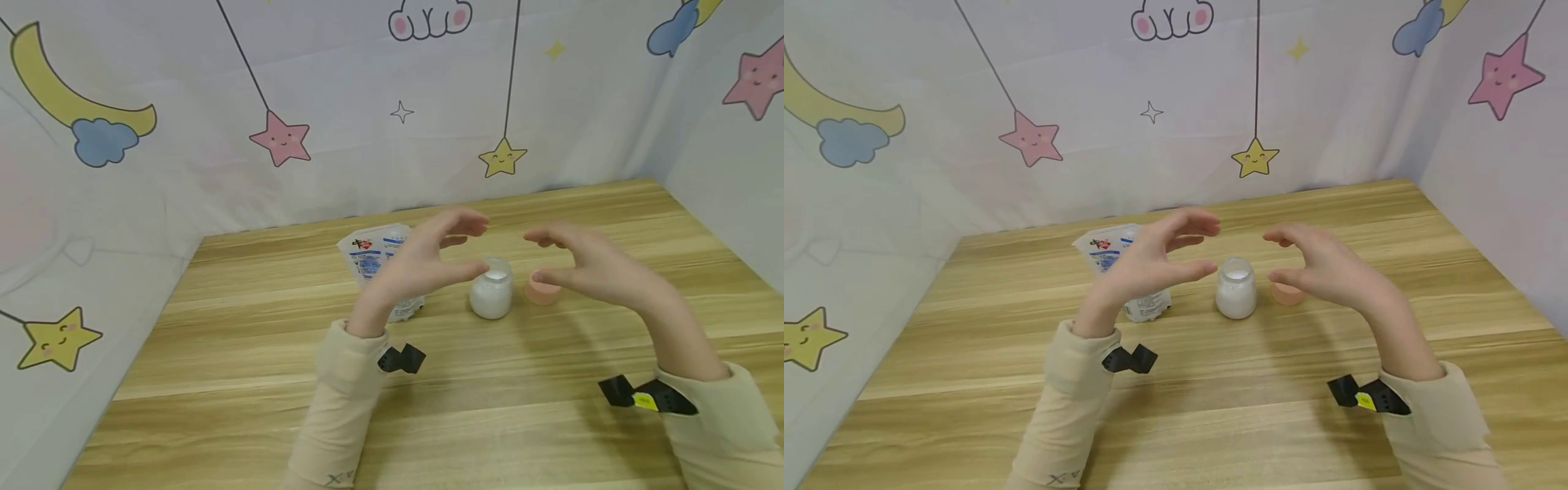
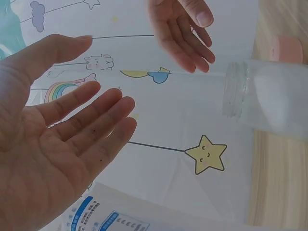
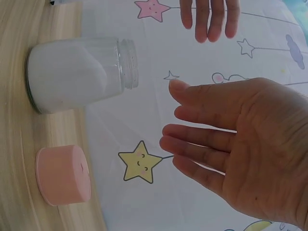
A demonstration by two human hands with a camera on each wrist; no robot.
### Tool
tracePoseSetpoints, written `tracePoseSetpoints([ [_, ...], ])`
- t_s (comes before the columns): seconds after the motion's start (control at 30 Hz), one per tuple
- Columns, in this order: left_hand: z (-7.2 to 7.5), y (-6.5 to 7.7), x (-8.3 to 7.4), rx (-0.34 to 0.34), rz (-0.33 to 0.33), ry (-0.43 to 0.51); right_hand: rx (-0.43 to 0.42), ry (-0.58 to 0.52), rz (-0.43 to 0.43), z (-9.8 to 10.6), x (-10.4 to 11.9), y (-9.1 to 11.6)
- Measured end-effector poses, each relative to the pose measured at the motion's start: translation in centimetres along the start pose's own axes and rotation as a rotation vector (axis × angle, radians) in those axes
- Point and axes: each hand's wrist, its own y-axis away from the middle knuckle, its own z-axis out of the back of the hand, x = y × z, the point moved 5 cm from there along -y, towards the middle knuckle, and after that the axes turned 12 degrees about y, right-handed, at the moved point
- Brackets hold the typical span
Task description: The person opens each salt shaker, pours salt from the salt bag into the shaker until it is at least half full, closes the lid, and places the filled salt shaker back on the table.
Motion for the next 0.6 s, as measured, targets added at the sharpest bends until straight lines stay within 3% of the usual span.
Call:
tracePoseSetpoints([
  [0.3, -1.1, -0.5, 1.3, 0.07, 0.082, -0.053, 0.025, 0.084, -0.025, -0.3, -0.3, -0.1],
  [0.6, -2.0, -0.8, 2.2, 0.113, 0.093, -0.072, 0.033, 0.08, -0.014, -0.7, -0.8, -0.3],
])
